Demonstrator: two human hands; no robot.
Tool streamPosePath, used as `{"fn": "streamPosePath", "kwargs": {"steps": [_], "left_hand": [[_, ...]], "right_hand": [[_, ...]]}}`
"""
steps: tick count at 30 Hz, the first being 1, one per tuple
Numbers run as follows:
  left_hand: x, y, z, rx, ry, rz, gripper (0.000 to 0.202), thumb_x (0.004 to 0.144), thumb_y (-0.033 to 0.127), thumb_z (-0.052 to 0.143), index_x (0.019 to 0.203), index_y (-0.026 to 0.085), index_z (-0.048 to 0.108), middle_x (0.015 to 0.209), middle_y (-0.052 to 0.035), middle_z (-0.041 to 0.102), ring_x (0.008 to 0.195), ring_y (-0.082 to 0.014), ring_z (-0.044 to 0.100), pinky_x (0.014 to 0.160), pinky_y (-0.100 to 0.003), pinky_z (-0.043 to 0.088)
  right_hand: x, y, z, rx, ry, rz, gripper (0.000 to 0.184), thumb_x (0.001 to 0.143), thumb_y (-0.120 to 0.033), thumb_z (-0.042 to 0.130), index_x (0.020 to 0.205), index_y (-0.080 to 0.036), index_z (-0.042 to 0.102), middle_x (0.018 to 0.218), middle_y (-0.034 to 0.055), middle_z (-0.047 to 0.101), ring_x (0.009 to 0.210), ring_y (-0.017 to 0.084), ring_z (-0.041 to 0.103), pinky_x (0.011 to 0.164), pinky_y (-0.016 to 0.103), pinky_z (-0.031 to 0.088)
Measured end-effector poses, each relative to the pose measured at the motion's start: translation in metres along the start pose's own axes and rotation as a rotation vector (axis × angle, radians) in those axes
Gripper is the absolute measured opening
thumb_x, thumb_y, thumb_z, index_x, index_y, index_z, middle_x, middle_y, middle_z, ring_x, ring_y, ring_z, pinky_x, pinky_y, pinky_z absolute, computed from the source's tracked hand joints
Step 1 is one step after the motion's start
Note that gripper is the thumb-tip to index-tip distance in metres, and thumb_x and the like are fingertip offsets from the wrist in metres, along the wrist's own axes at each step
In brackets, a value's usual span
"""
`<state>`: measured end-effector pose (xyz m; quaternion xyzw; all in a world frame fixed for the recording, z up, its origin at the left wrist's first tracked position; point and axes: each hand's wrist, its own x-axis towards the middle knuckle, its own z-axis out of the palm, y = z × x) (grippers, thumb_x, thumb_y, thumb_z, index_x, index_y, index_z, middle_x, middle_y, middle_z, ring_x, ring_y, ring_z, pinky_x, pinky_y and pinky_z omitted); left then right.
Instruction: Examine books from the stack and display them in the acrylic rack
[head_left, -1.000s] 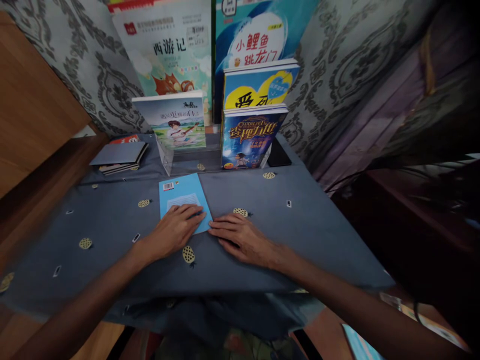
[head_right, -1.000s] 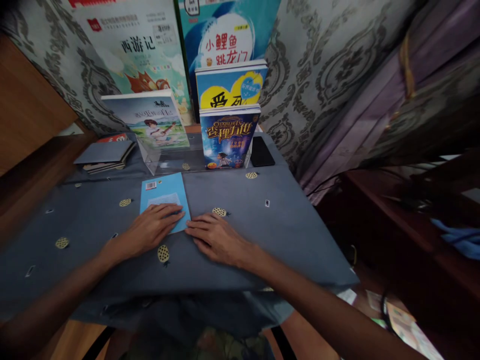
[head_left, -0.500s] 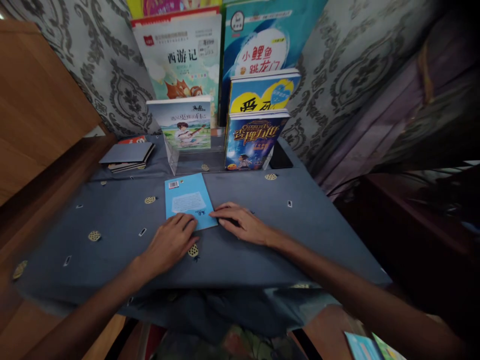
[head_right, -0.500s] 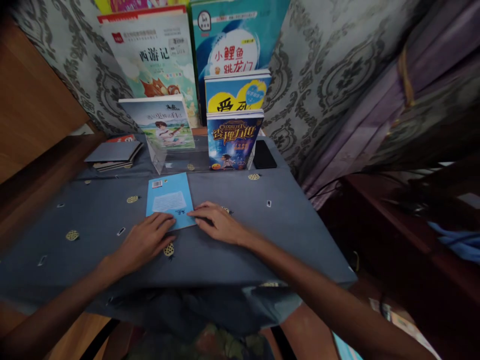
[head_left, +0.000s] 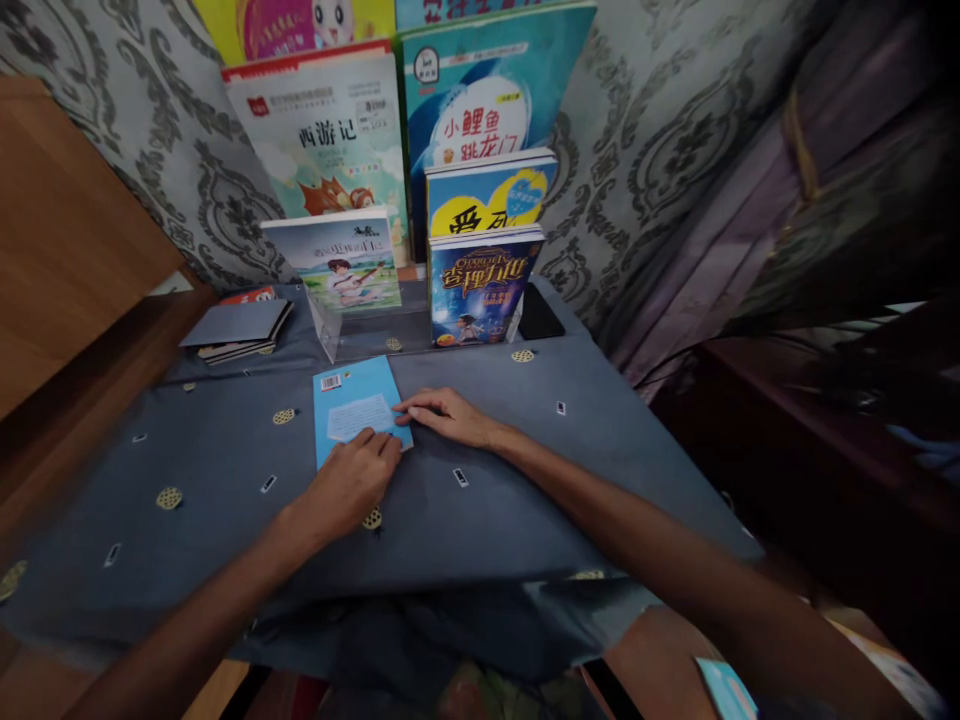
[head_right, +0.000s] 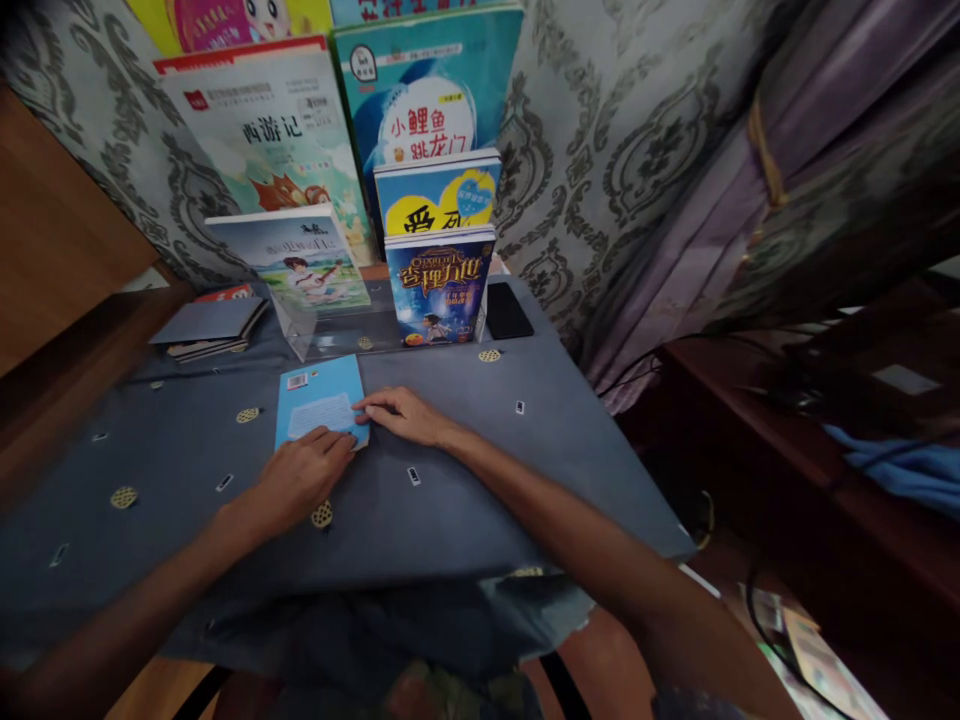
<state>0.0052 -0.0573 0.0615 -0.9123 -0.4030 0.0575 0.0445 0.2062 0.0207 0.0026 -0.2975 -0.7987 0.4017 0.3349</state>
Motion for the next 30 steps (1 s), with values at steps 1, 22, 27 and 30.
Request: {"fn": "streamPosePath", "kwargs": {"steps": [1,22,27,30], "left_hand": [[-0.001,-0.002,0.000,-0.029,0.011,-0.012,0.020,0.100,0.014,0.043,0.100,0.016,0.063,0.095,-0.0102,0.068,0.097,-0.0260,0.063,0.076,-0.036,0.055],[-0.028,-0.003,0.041,0.049,0.333,0.100,0.032,0.102,0.019,0.043,0.127,0.009,0.059,0.125,-0.0164,0.067,0.117,-0.0262,0.062,0.093,-0.038,0.057],[-0.073,-0.028,0.051,0.000,0.344,0.098,0.038,0.105,0.026,0.038,0.136,0.014,0.056,0.133,-0.0137,0.065,0.127,-0.0254,0.059,0.101,-0.041,0.054],[-0.088,-0.036,0.050,-0.023,0.363,0.106,0.037,0.105,0.024,0.038,0.134,0.015,0.059,0.131,-0.0122,0.067,0.125,-0.0242,0.061,0.102,-0.041,0.054]], "right_hand": [[-0.002,0.000,-0.001,0.017,-0.005,0.009,0.033,0.099,-0.031,0.048,0.118,-0.017,0.072,0.102,0.0076,0.079,0.100,0.020,0.070,0.092,0.036,0.051],[-0.038,-0.027,0.009,-0.589,-0.094,-0.266,0.029,0.098,-0.024,0.054,0.122,-0.018,0.070,0.127,0.0109,0.070,0.129,0.025,0.059,0.110,0.049,0.044],[-0.041,-0.022,0.012,-0.585,-0.086,-0.269,0.029,0.100,-0.027,0.053,0.123,-0.022,0.069,0.129,0.0084,0.070,0.129,0.023,0.058,0.108,0.046,0.047],[-0.040,-0.021,0.013,-0.569,-0.064,-0.271,0.028,0.099,-0.027,0.054,0.121,-0.021,0.070,0.128,0.0095,0.070,0.128,0.024,0.059,0.106,0.047,0.049]]}}
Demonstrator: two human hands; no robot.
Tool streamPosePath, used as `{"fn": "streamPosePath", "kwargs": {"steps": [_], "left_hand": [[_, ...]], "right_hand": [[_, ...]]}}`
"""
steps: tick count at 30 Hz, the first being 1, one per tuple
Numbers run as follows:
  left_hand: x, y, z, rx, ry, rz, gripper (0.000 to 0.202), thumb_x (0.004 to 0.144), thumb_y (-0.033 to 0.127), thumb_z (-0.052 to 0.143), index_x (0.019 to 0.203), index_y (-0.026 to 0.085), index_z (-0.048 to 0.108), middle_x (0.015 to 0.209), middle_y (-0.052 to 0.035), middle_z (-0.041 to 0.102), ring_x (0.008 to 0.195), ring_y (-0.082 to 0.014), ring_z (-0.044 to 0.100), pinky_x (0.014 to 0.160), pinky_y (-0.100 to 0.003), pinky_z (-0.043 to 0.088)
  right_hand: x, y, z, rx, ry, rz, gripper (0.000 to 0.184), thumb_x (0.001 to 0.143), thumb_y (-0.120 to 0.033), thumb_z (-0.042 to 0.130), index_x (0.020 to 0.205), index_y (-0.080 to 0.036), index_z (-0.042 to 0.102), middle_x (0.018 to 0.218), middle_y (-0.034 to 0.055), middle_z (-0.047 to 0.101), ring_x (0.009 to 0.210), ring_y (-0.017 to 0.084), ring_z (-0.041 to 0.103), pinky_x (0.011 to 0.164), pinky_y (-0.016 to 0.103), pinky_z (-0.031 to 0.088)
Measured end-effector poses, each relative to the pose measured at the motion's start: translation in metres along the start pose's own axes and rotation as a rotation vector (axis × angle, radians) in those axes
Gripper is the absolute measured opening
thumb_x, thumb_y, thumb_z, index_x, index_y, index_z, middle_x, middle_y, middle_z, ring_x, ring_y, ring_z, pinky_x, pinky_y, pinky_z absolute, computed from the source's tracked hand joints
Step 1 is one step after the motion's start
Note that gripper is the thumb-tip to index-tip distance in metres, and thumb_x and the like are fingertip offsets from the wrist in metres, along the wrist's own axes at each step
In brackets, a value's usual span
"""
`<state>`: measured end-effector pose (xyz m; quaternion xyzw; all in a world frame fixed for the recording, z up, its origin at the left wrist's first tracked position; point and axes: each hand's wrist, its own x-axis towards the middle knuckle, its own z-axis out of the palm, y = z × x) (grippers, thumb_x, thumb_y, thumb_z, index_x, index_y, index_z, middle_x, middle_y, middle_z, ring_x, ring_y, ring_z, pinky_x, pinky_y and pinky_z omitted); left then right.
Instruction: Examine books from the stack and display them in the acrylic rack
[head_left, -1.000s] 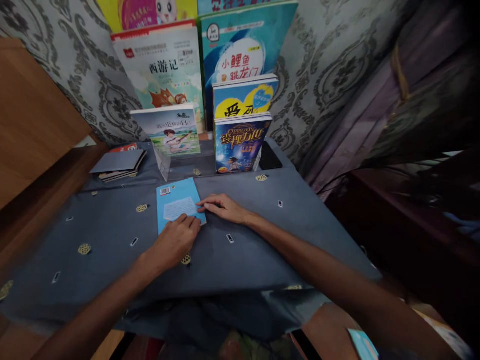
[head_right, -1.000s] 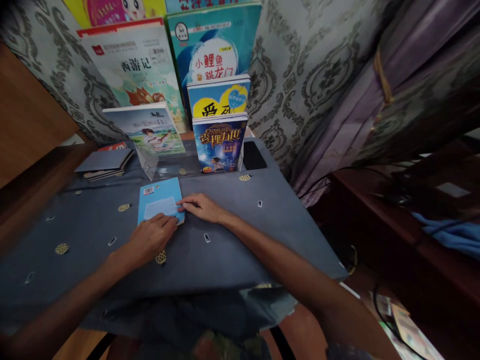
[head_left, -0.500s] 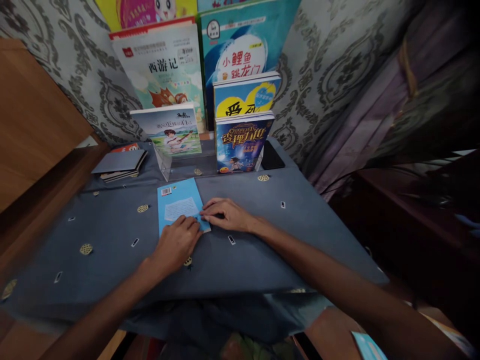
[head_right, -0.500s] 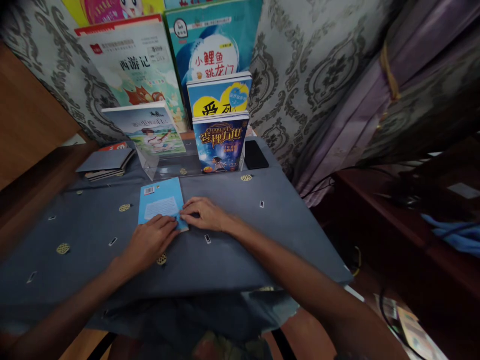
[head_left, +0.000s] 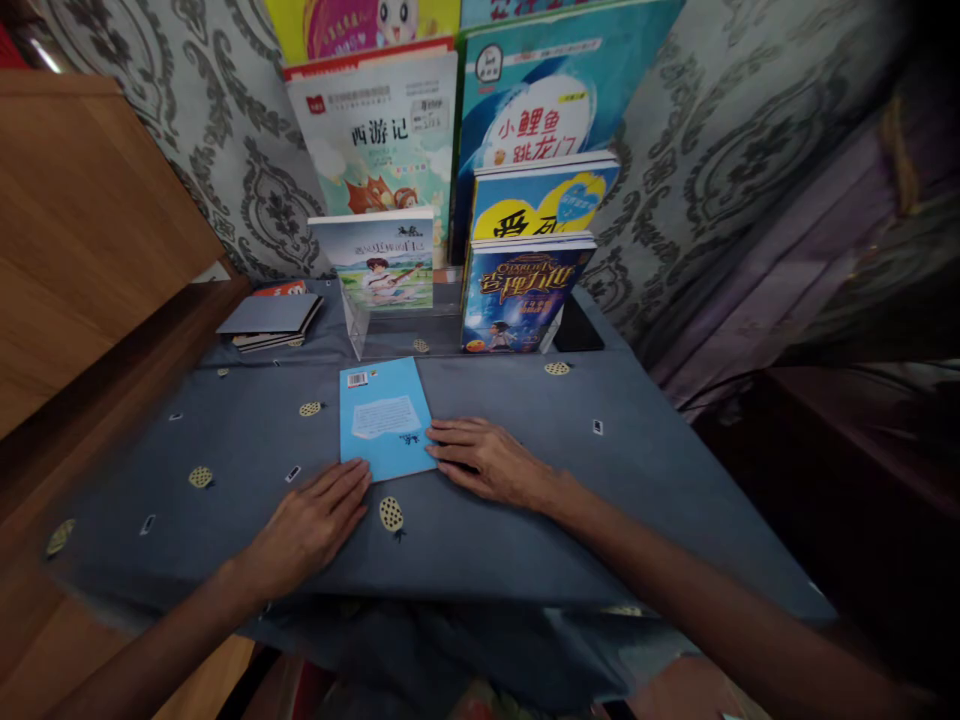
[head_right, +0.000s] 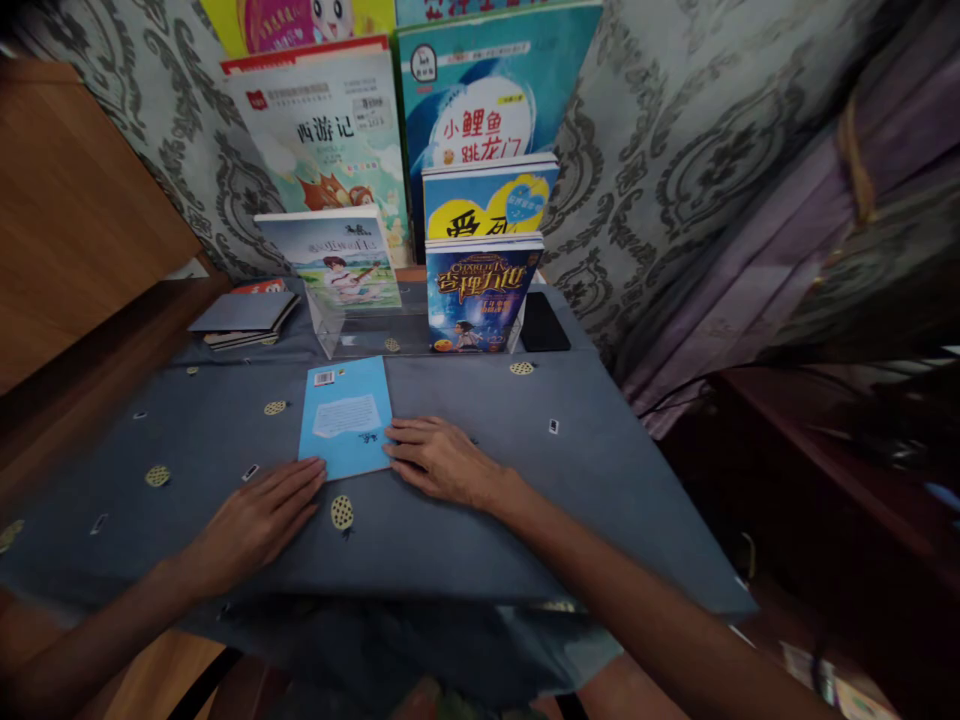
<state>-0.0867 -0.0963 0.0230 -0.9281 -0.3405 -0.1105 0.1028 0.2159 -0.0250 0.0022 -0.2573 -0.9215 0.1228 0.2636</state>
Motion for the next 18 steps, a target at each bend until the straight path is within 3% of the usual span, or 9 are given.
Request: {"fn": "streamPosePath", "kwargs": {"steps": [4,7,12,15,18], "left_hand": [[0.010,0.000,-0.002,-0.056,-0.008,-0.032,0.038,0.105,0.030,0.039,0.129,0.013,0.062,0.130,-0.0130,0.067,0.124,-0.0246,0.062,0.107,-0.046,0.051],[0.028,-0.009,0.003,-0.162,-0.044,-0.086,0.038,0.104,0.036,0.041,0.128,0.017,0.064,0.132,-0.0108,0.066,0.126,-0.0235,0.060,0.112,-0.049,0.046],[0.056,-0.052,0.026,-0.195,-0.098,-0.201,0.043,0.103,0.040,0.042,0.140,0.022,0.056,0.149,-0.0124,0.052,0.142,-0.0279,0.044,0.115,-0.057,0.036],[0.070,-0.079,0.043,-0.193,-0.089,-0.293,0.051,0.102,0.045,0.043,0.144,0.019,0.051,0.157,-0.0163,0.041,0.148,-0.0317,0.032,0.117,-0.056,0.033],[0.078,-0.096,0.054,-0.206,-0.068,-0.349,0.055,0.102,0.047,0.040,0.146,0.015,0.049,0.157,-0.0176,0.040,0.149,-0.0317,0.030,0.118,-0.054,0.032]], "right_hand": [[0.002,-0.003,-0.001,-0.012,-0.001,0.024,0.029,0.099,-0.028,0.055,0.121,-0.020,0.071,0.126,0.0119,0.071,0.126,0.027,0.061,0.103,0.050,0.050],[0.009,-0.004,-0.002,-0.034,-0.052,0.043,0.030,0.099,-0.030,0.054,0.124,-0.023,0.070,0.128,0.0110,0.070,0.126,0.027,0.060,0.105,0.052,0.047],[0.046,0.012,0.003,-0.107,-0.136,0.176,0.040,0.101,-0.036,0.051,0.138,-0.024,0.059,0.145,0.0118,0.057,0.139,0.027,0.048,0.113,0.053,0.036],[0.077,0.028,0.009,-0.166,-0.167,0.278,0.045,0.101,-0.038,0.050,0.142,-0.020,0.054,0.150,0.0140,0.051,0.143,0.028,0.042,0.116,0.053,0.032],[0.100,0.040,0.013,-0.200,-0.163,0.356,0.047,0.101,-0.036,0.048,0.144,-0.016,0.051,0.154,0.0150,0.046,0.146,0.027,0.038,0.118,0.050,0.029]]}}
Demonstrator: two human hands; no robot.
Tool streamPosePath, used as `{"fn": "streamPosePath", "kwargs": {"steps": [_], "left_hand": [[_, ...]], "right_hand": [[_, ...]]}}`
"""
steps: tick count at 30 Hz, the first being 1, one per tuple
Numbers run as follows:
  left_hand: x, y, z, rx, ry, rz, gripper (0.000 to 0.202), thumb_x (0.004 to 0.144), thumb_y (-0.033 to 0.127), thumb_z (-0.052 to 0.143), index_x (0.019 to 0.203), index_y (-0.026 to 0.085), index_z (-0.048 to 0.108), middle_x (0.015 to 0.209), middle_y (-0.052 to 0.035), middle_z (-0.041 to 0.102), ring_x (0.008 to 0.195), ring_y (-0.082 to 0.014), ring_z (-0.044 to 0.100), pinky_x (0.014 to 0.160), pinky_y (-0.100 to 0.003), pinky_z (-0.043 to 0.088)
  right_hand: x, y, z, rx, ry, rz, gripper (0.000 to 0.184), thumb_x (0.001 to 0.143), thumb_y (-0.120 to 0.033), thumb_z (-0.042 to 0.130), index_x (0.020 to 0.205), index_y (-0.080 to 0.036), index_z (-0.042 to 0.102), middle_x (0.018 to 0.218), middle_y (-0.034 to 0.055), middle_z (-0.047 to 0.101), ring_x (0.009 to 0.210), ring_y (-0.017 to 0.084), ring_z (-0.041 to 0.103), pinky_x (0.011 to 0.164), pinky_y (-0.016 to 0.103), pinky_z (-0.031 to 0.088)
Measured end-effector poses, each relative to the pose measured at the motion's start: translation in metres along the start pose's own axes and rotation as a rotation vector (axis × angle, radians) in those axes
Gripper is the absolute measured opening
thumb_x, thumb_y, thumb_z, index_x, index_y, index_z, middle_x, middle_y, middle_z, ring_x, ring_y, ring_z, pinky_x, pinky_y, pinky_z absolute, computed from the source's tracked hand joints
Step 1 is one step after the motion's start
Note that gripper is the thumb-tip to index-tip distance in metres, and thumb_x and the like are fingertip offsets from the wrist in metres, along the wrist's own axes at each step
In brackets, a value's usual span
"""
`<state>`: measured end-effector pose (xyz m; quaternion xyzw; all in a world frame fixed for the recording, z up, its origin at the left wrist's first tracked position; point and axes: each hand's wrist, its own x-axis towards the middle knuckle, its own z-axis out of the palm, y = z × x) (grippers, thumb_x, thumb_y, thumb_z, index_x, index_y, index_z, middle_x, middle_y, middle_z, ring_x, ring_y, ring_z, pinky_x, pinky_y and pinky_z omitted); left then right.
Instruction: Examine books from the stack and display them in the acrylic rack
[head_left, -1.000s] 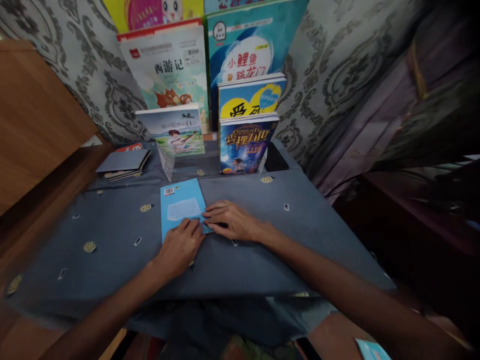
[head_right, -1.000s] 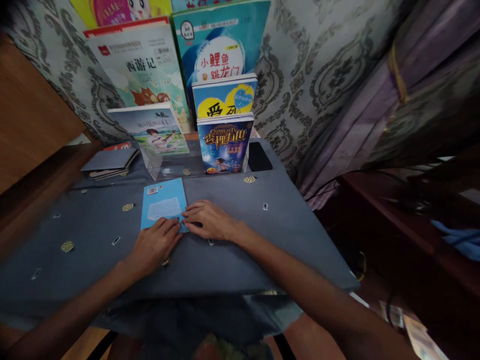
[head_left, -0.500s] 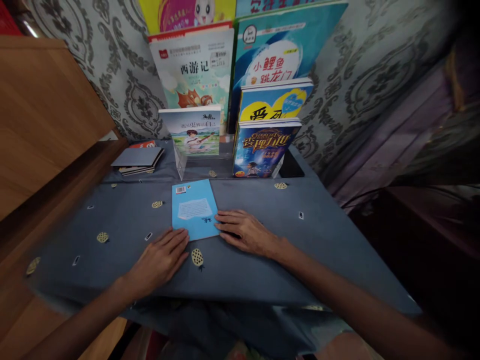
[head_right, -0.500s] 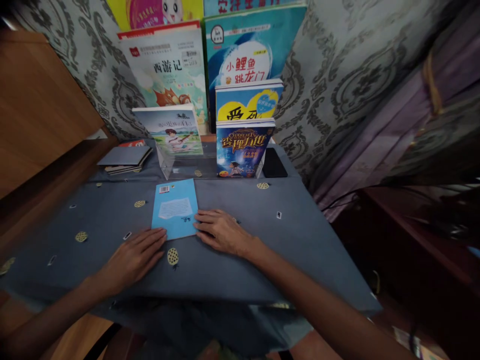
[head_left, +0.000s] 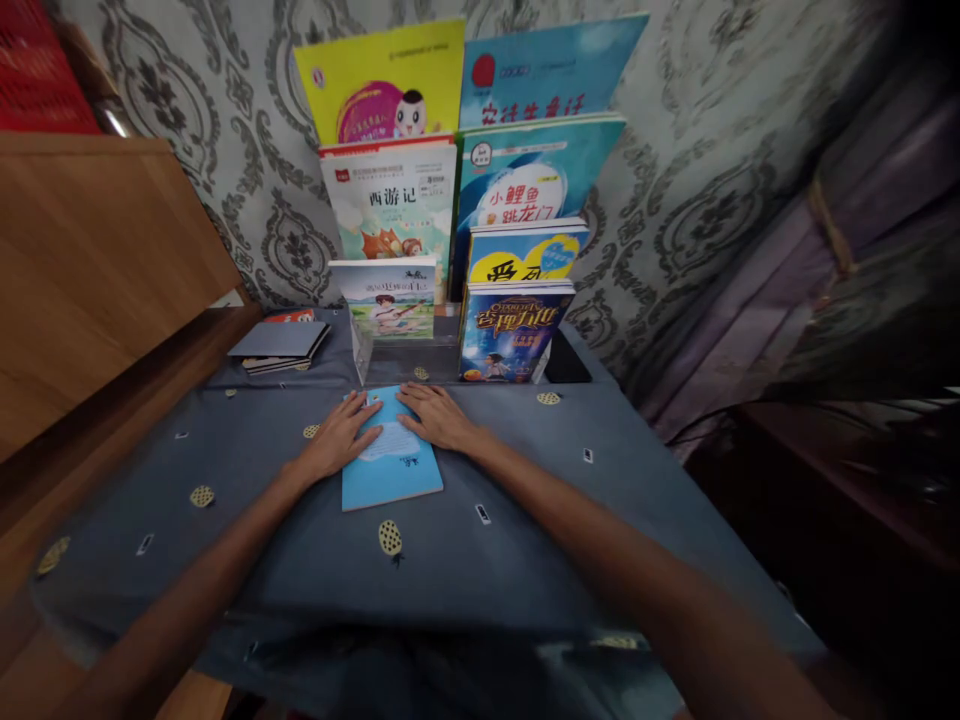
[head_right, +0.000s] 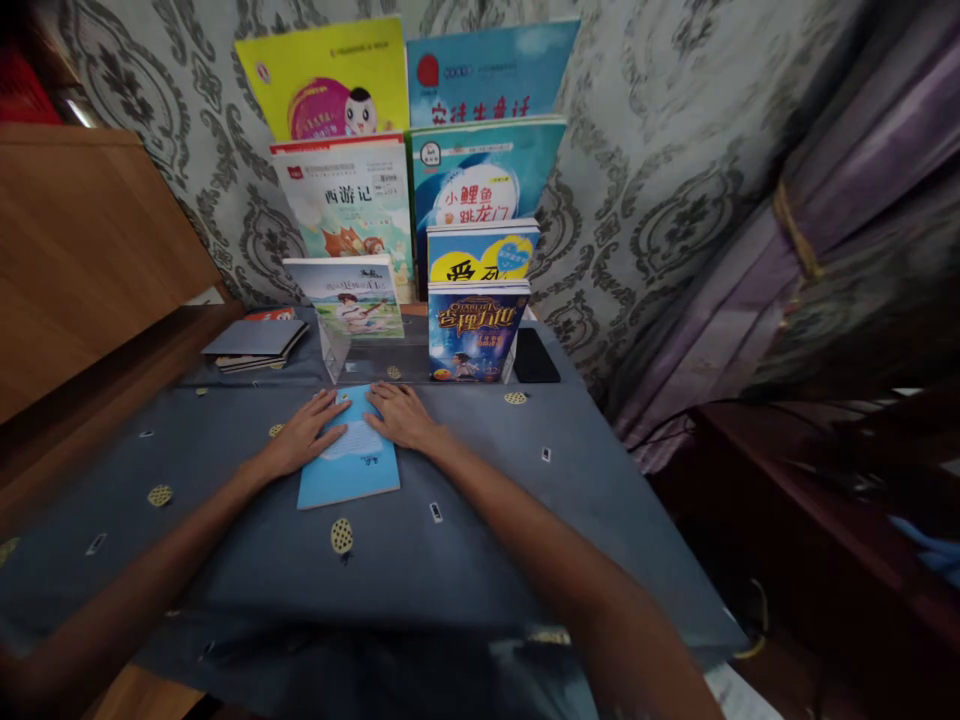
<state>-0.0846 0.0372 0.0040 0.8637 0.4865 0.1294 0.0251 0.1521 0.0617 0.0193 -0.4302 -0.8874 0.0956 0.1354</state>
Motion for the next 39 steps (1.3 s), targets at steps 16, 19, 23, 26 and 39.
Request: {"fn": "streamPosePath", "kwargs": {"steps": [16,19,23,26,39], "left_hand": [[-0.079,0.053,-0.006,-0.042,0.008,0.095,0.051,0.104,0.043,0.040,0.151,0.025,0.041,0.162,-0.0101,0.032,0.152,-0.0274,0.022,0.119,-0.052,0.033],[-0.093,0.064,-0.010,-0.041,-0.013,0.104,0.051,0.104,0.044,0.039,0.153,0.027,0.038,0.163,-0.0087,0.029,0.152,-0.0268,0.023,0.119,-0.050,0.034],[-0.100,0.068,-0.012,-0.037,-0.009,0.124,0.052,0.105,0.043,0.039,0.154,0.028,0.036,0.163,-0.0076,0.029,0.152,-0.0263,0.024,0.119,-0.049,0.035],[-0.105,0.070,-0.011,-0.035,-0.006,0.131,0.053,0.104,0.043,0.040,0.154,0.026,0.035,0.164,-0.0091,0.028,0.152,-0.0285,0.024,0.118,-0.050,0.035],[-0.097,0.051,-0.046,-0.575,-0.183,0.030,0.049,0.101,0.057,0.036,0.132,0.032,0.064,0.149,-0.0015,0.053,0.143,-0.0266,0.043,0.124,-0.054,0.021]], "right_hand": [[-0.121,-0.033,-0.010,0.072,-0.152,-0.226,0.065,0.098,-0.055,0.049,0.153,-0.020,0.039,0.160,0.0194,0.032,0.150,0.035,0.026,0.117,0.069,0.018],[-0.160,-0.046,-0.018,0.126,-0.201,-0.360,0.090,0.085,-0.064,0.064,0.158,-0.028,0.025,0.165,0.0169,0.020,0.152,0.036,0.017,0.119,0.067,0.018],[-0.190,-0.061,-0.017,0.097,-0.203,-0.393,0.103,0.079,-0.043,0.081,0.160,-0.032,0.017,0.164,0.0134,0.024,0.152,0.036,0.018,0.120,0.063,0.025],[-0.195,-0.069,-0.006,0.028,-0.142,-0.339,0.080,0.088,-0.026,0.071,0.156,-0.032,0.030,0.158,0.0131,0.040,0.149,0.035,0.030,0.118,0.063,0.030],[-0.161,-0.084,-0.032,0.254,0.250,-0.459,0.029,0.103,-0.036,0.048,0.115,-0.017,0.067,0.107,0.0090,0.076,0.105,0.019,0.069,0.089,0.030,0.057]]}}
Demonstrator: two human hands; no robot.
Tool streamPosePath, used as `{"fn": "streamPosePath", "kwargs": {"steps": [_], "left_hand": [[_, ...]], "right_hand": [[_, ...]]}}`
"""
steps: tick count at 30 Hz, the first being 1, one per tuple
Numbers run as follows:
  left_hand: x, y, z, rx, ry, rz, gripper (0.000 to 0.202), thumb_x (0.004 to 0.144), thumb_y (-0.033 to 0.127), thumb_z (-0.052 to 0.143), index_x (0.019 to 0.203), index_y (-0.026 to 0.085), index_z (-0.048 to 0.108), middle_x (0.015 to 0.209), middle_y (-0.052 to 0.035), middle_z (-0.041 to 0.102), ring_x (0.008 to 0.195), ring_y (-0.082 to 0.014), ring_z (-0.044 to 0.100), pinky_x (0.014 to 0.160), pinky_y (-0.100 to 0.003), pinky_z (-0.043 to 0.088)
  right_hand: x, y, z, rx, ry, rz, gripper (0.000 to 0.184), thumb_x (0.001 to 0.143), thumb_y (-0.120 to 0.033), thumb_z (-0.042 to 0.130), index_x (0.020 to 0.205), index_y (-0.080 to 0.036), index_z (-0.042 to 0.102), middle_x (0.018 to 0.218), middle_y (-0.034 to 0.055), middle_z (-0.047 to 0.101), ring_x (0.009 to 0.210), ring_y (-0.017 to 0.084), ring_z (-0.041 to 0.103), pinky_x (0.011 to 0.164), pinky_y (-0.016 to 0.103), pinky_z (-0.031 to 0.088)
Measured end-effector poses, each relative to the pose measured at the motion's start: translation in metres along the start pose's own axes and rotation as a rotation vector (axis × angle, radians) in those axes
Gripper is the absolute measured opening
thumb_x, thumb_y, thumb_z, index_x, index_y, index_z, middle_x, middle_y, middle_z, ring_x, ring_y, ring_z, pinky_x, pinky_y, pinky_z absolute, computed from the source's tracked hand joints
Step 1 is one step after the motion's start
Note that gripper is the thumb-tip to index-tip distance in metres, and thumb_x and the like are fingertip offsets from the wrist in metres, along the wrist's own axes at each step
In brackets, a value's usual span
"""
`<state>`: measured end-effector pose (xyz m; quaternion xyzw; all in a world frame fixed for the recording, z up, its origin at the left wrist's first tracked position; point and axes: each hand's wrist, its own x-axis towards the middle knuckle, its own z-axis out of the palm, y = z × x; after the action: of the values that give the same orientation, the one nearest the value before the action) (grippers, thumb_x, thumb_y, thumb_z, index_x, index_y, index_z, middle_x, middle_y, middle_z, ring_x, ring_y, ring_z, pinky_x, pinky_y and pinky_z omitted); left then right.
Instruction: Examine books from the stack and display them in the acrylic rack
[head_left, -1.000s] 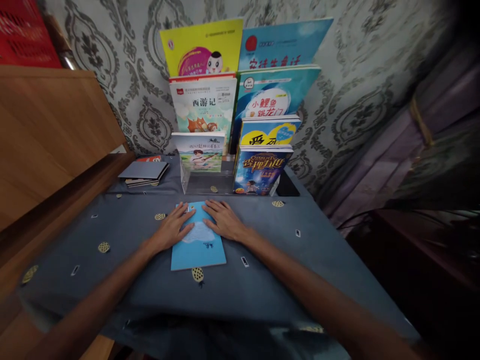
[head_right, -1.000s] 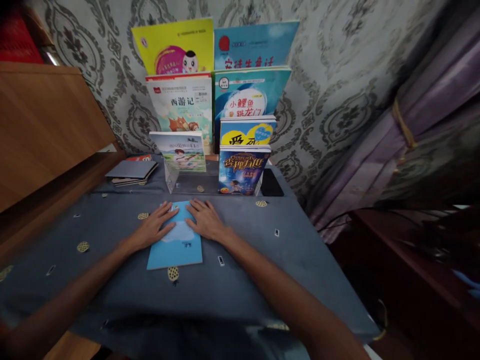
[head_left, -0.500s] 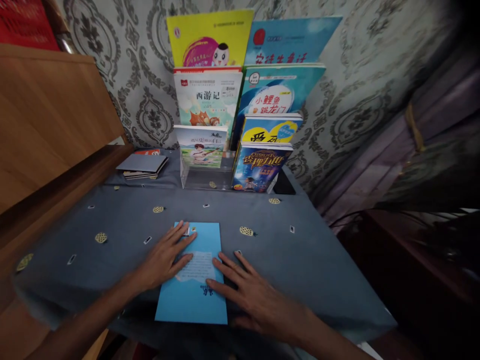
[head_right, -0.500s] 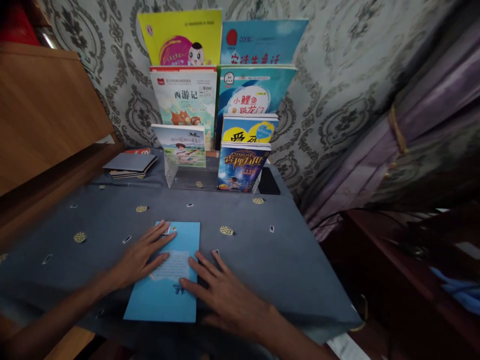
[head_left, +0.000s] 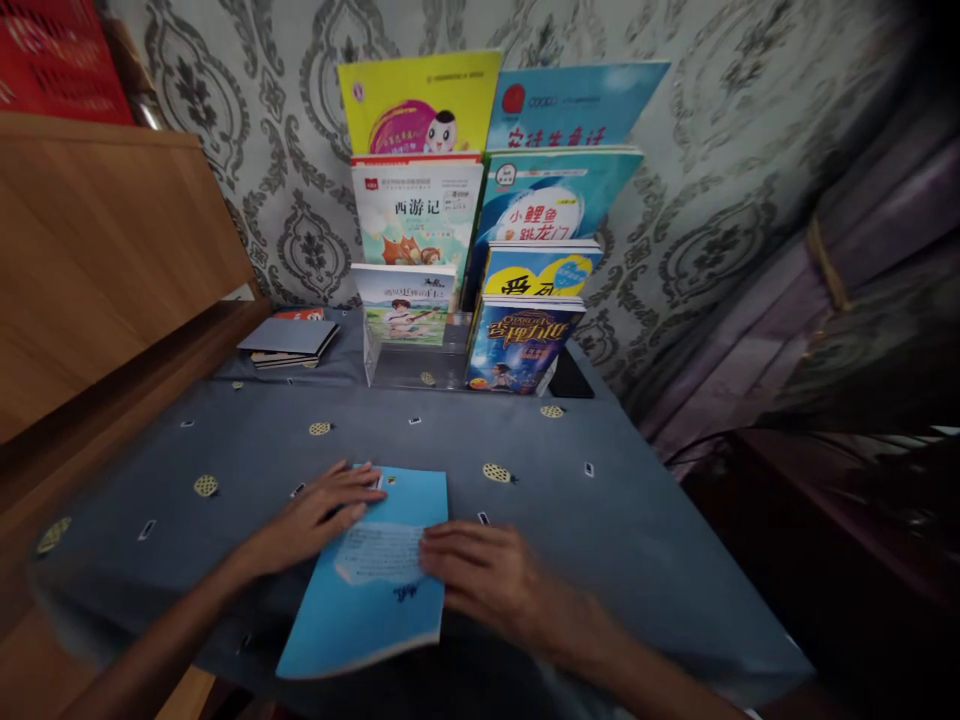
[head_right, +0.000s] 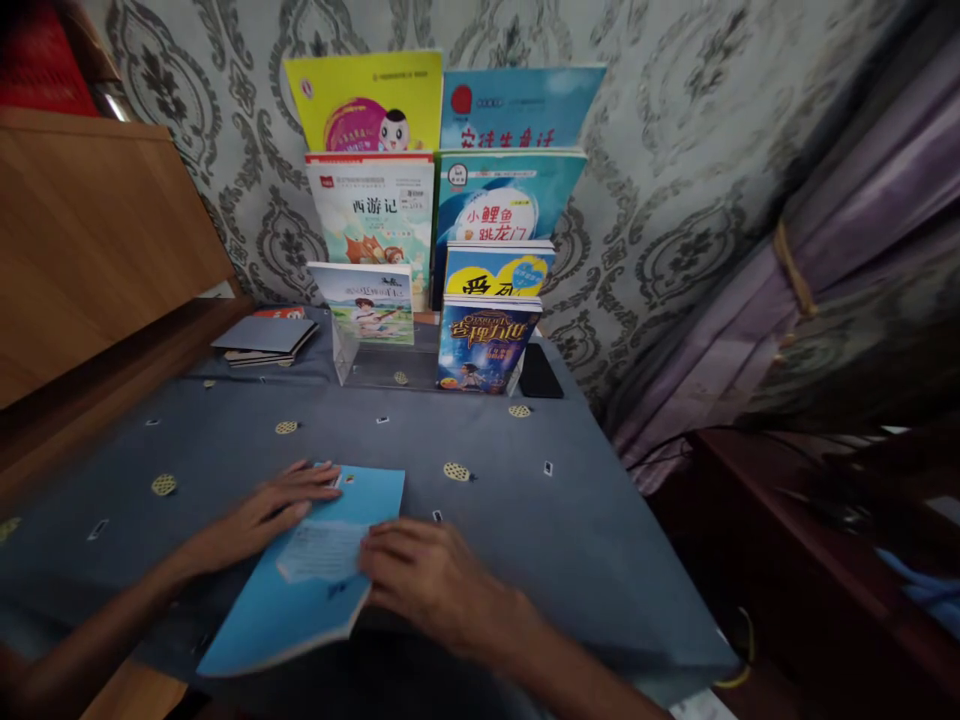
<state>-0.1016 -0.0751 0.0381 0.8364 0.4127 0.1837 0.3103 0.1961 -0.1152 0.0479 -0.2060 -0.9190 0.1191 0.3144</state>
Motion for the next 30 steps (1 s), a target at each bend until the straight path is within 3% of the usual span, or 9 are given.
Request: {"fn": "streamPosePath", "kwargs": {"steps": [2,4,6,8,14,17,21,25,30], "left_hand": [[0.007,-0.011,-0.005,-0.248,0.072,-0.043,0.059,0.098,0.066,0.032,0.118,0.029,0.074,0.134,-0.0037,0.067,0.135,-0.0281,0.052,0.124,-0.054,0.019],[0.017,-0.021,-0.003,-0.502,0.248,-0.119,0.068,0.092,0.075,0.033,0.109,0.025,0.077,0.123,-0.0070,0.073,0.128,-0.0304,0.058,0.121,-0.053,0.028],[0.028,-0.026,0.002,-0.705,0.449,-0.206,0.071,0.086,0.080,0.042,0.112,0.022,0.074,0.121,-0.0095,0.073,0.123,-0.0316,0.061,0.114,-0.050,0.039],[0.042,-0.024,0.007,-0.801,0.569,-0.241,0.069,0.082,0.076,0.055,0.119,0.019,0.068,0.123,-0.0107,0.071,0.119,-0.0307,0.063,0.107,-0.046,0.045],[0.070,-0.025,0.013,-0.789,0.575,-0.234,0.073,0.075,0.061,0.071,0.130,0.016,0.052,0.098,-0.0078,0.074,0.085,-0.0240,0.071,0.075,-0.033,0.054],[0.068,-0.034,0.012,-0.550,0.514,-0.332,0.067,0.085,0.058,0.059,0.136,0.017,0.046,0.075,-0.0004,0.069,0.065,-0.0196,0.066,0.062,-0.028,0.049],[0.063,-0.032,0.004,0.215,0.304,-0.372,0.042,0.095,0.038,0.047,0.131,0.019,0.055,0.069,-0.0018,0.067,0.069,-0.0227,0.066,0.067,-0.032,0.048],[0.069,-0.023,-0.002,0.620,0.247,-0.350,0.033,0.097,0.029,0.045,0.124,0.018,0.061,0.097,-0.0109,0.072,0.094,-0.0280,0.068,0.079,-0.037,0.052],[0.085,-0.041,0.002,0.675,0.316,-0.106,0.032,0.096,0.020,0.044,0.122,0.014,0.062,0.132,-0.0158,0.062,0.122,-0.0286,0.058,0.102,-0.044,0.048]], "right_hand": [[0.018,0.008,-0.009,0.082,0.135,0.132,0.032,0.103,-0.039,0.047,0.103,-0.017,0.070,0.091,0.0065,0.076,0.085,0.016,0.072,0.077,0.027,0.057],[0.037,0.021,-0.016,0.164,0.286,0.351,0.032,0.101,-0.040,0.050,0.089,-0.018,0.070,0.077,0.0021,0.073,0.068,0.015,0.068,0.065,0.025,0.055],[0.054,0.040,-0.020,0.290,0.428,0.532,0.029,0.097,-0.040,0.055,0.082,-0.019,0.068,0.072,0.0003,0.069,0.065,0.014,0.065,0.061,0.025,0.053],[0.068,0.064,-0.020,0.461,0.511,0.592,0.027,0.089,-0.044,0.061,0.081,-0.019,0.066,0.076,0.0014,0.070,0.067,0.015,0.065,0.062,0.027,0.055],[0.088,0.126,-0.007,0.697,0.508,0.735,0.030,0.073,-0.048,0.069,0.070,-0.020,0.057,0.059,-0.0029,0.061,0.048,0.011,0.055,0.048,0.025,0.047],[0.083,0.141,0.005,0.692,0.410,0.888,0.025,0.076,-0.041,0.065,0.064,-0.021,0.053,0.051,-0.0048,0.056,0.042,0.011,0.050,0.044,0.023,0.041],[0.072,0.148,0.021,0.316,0.255,0.981,0.019,0.076,-0.020,0.063,0.059,-0.021,0.054,0.051,-0.0029,0.059,0.047,0.013,0.056,0.051,0.024,0.040],[0.062,0.145,0.027,0.048,0.208,0.919,0.005,0.079,-0.016,0.064,0.076,-0.020,0.065,0.067,-0.0001,0.068,0.064,0.016,0.064,0.062,0.025,0.044],[0.054,0.136,0.034,-0.058,0.204,0.812,0.018,0.084,-0.014,0.060,0.098,-0.019,0.068,0.093,0.0046,0.071,0.078,0.016,0.065,0.074,0.026,0.049]]}}
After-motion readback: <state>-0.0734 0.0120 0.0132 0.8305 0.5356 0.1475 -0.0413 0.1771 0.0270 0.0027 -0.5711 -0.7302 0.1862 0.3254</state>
